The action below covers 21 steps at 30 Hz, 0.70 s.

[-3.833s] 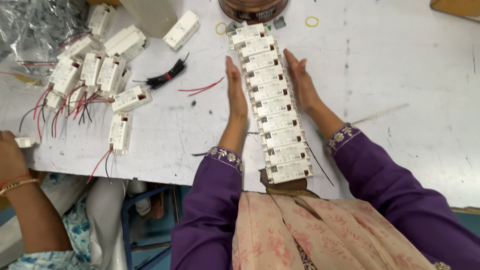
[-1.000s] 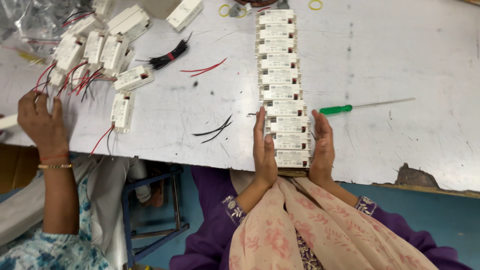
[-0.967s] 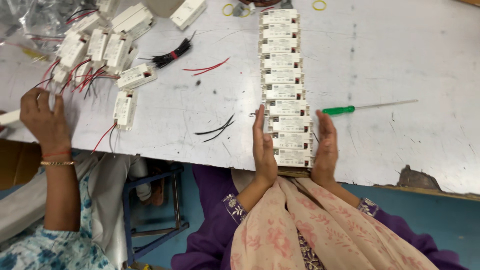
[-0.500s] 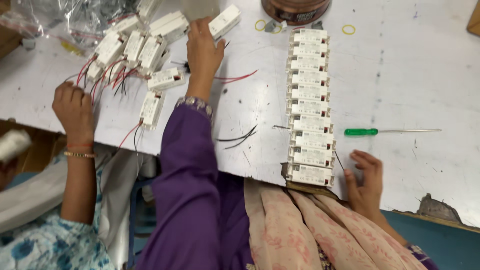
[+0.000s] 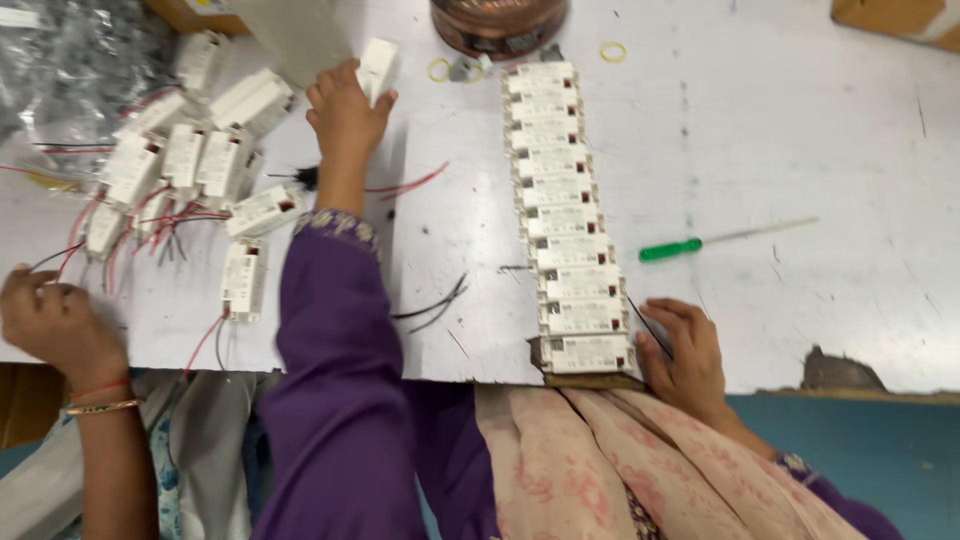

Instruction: The person organizes several white electrical components on a table, aligns them in a row, and uses a screwdriver to secure black wires into the terminals of one of the units.

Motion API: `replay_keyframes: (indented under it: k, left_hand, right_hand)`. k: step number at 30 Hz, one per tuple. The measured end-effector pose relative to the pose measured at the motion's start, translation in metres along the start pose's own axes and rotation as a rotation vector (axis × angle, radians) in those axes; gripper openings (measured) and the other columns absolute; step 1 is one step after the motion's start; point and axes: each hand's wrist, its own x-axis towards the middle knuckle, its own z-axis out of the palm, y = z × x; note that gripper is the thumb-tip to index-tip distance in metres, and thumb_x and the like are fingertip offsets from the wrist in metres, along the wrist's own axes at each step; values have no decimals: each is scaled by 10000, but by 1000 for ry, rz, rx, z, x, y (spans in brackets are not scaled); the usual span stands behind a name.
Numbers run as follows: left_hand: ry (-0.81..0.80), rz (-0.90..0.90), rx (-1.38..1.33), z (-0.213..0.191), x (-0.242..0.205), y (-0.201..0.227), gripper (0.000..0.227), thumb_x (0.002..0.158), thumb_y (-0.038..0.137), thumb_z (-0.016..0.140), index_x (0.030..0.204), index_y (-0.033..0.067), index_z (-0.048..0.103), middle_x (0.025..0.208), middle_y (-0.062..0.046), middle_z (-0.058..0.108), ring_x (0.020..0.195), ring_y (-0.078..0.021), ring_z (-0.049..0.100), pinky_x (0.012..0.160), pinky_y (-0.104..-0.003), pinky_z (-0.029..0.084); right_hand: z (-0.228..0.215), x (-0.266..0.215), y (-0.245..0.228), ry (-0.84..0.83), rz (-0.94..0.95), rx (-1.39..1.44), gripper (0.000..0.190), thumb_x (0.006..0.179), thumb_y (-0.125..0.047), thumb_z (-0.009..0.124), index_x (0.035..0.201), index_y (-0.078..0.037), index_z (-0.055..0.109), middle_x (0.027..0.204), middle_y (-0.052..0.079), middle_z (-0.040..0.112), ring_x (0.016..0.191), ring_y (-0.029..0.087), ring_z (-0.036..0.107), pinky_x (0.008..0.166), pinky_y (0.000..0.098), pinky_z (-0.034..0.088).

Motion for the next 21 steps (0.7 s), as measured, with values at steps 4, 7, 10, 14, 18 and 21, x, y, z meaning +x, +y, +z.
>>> replay_keyframes:
  k: [4,7,10,14,18,21]
  left_hand:
    - [-173,192,-534,-55,-64,49,525,1018,365,763,1420,87,571,1399,-141,600,1193,-316,618,1045,-444,506]
    - [-406,268,-680,-109,-145,68,504,960,329,745,1378,88,599,1333,-121,621,1202,-279,612,1012,-395,513]
    - [-337,128,-481,-146,-215,67,447,914,312,770,1282,83,660,1214,-106,672,1117,-284,645,962,-407,520]
    - [-244,-14,-270,-138,-277,69,389,897,310,793,1203,87,703,1190,-109,676,1094,-322,625,927,-431,493]
    - [-54,75,-128,-111,-294,79,413,862,305,800,1182,64,700,1131,-93,671,1051,-291,595,903,-422,440]
    - [-21,117,-73,-92,-287,83,282,853,249,778,1075,88,711,1039,-68,650,1002,-265,581,864,-411,431]
  right_hand:
    - [-2,-3,7,-8,135,171,262,1001,-105,636,1259,-61,630,1304,151,611,1171,333,600,956,394,508]
    - [-3,-3,22,-3,167,248,235,1028,-115,627,1258,-67,633,1346,150,600,1177,313,585,939,371,503]
    - [-8,9,41,24,77,124,235,1053,-109,626,1286,-87,639,1413,134,584,1276,313,532,1074,429,431]
    - [-12,40,63,-32,-78,-108,290,1077,-119,628,1359,-54,635,1570,139,515,1496,365,418,1211,524,245]
    - [1,55,76,-130,-165,-198,249,1079,-154,671,1321,-95,672,1525,110,531,1523,331,432,1190,499,237]
    - [3,50,83,-141,-152,-215,211,1072,-174,693,1278,-131,689,1481,81,565,1455,277,469,1177,484,258]
